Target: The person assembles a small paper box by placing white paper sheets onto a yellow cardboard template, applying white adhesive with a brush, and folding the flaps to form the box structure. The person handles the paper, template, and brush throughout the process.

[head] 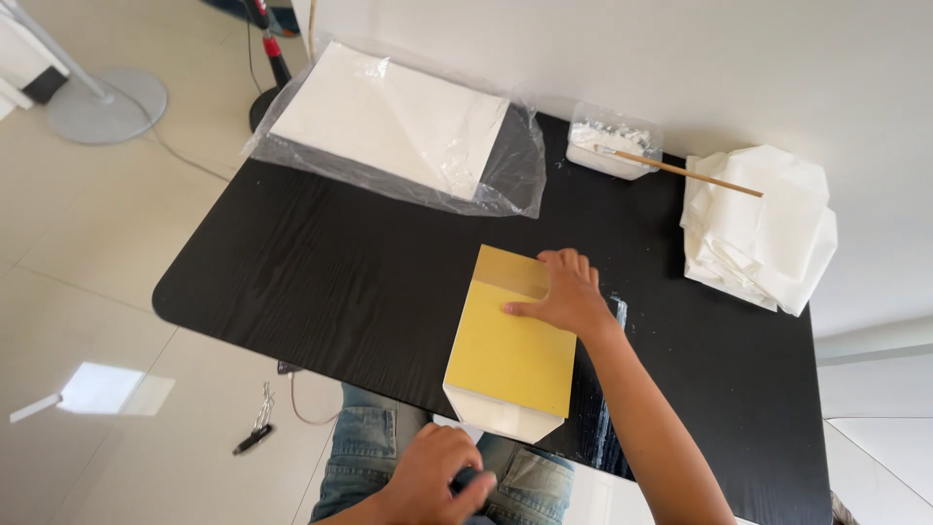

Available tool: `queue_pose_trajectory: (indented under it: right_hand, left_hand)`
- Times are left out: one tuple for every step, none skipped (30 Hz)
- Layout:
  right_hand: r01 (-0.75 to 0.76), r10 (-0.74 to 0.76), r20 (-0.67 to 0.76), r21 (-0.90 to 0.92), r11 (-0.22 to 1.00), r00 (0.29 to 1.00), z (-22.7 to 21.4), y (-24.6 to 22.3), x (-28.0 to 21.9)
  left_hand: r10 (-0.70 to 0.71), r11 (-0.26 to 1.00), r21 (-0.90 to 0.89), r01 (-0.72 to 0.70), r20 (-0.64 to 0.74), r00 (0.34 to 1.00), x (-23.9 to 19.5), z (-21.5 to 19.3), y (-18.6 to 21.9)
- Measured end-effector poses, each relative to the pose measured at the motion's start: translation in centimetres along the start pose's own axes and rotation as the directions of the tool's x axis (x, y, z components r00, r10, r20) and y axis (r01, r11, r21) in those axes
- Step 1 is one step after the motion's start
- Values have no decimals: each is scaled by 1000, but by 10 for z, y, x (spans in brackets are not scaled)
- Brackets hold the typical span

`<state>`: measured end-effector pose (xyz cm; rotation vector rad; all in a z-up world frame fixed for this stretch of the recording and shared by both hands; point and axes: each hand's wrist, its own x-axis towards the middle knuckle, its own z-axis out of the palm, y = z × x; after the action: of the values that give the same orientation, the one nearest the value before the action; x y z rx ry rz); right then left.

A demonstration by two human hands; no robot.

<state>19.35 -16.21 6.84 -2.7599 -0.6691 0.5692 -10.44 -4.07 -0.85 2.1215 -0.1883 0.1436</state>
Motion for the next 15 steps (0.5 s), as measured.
queue_pose_trajectory:
  right_hand:
    - [4, -4, 11, -3, 1000, 1000, 1, 3, 3]
    - [-1, 1, -3, 1, 1000, 1000, 2, 5, 6]
    - [-7, 7, -17, 5, 1000, 1000, 2, 7, 9]
    - [-8, 8, -11, 6, 1000, 1000, 2, 7, 8]
    - [-27, 27, -4, 23, 999, 1000, 3, 7, 6]
    - [-43, 43, -8, 41, 998, 999, 0, 6, 8]
    - [-41, 42, -13, 41, 998, 999, 1, 6, 10]
    - [-45, 46, -21, 51, 998, 999, 4, 8, 10]
    - [-49, 50, -28, 60, 997, 998, 7, 10, 10]
    - [-51, 53, -27, 57, 997, 998, 7, 7, 6]
    - [-90, 92, -25, 70, 993, 995, 7, 5, 3]
    - [-130, 132, -20, 85, 988, 991, 7, 3, -1]
    - [-132, 134, -17, 83, 988, 991, 9, 2, -6]
    - [-140, 142, -15, 101, 985, 990, 9, 0, -9]
    - [-147, 150, -13, 120, 982, 989, 8, -3, -11]
  left_hand:
    - [-11, 1000, -3, 11, -4, 1000, 3, -5, 8]
    - [-376, 895, -148, 421, 257, 890, 9, -13, 13]
    - [-605, 615, -165, 771, 528, 595, 14, -20, 20]
    - [-607, 610, -165, 775, 531, 591, 13, -10, 15]
    - [-572, 520, -304, 798, 570, 589, 12, 0, 10]
    - [-530, 421, -430, 799, 598, 601, 15, 7, 3]
    - [-530, 426, -430, 796, 595, 604, 22, 5, 9]
    - [-576, 321, -532, 784, 548, 607, 28, 5, 16]
    - [-623, 214, -627, 749, 502, 600, 33, 4, 23]
    - [-621, 212, -629, 748, 505, 600, 35, 2, 24]
    - [-638, 189, -605, 773, 523, 565, 38, 0, 25]
    - [-655, 164, -580, 798, 541, 528, 39, -3, 26]
    - [-654, 161, -580, 799, 544, 526, 33, 2, 19]
    - [-643, 181, -597, 782, 530, 553, 30, 5, 10]
    - [-631, 201, -613, 764, 515, 580, 27, 7, 1]
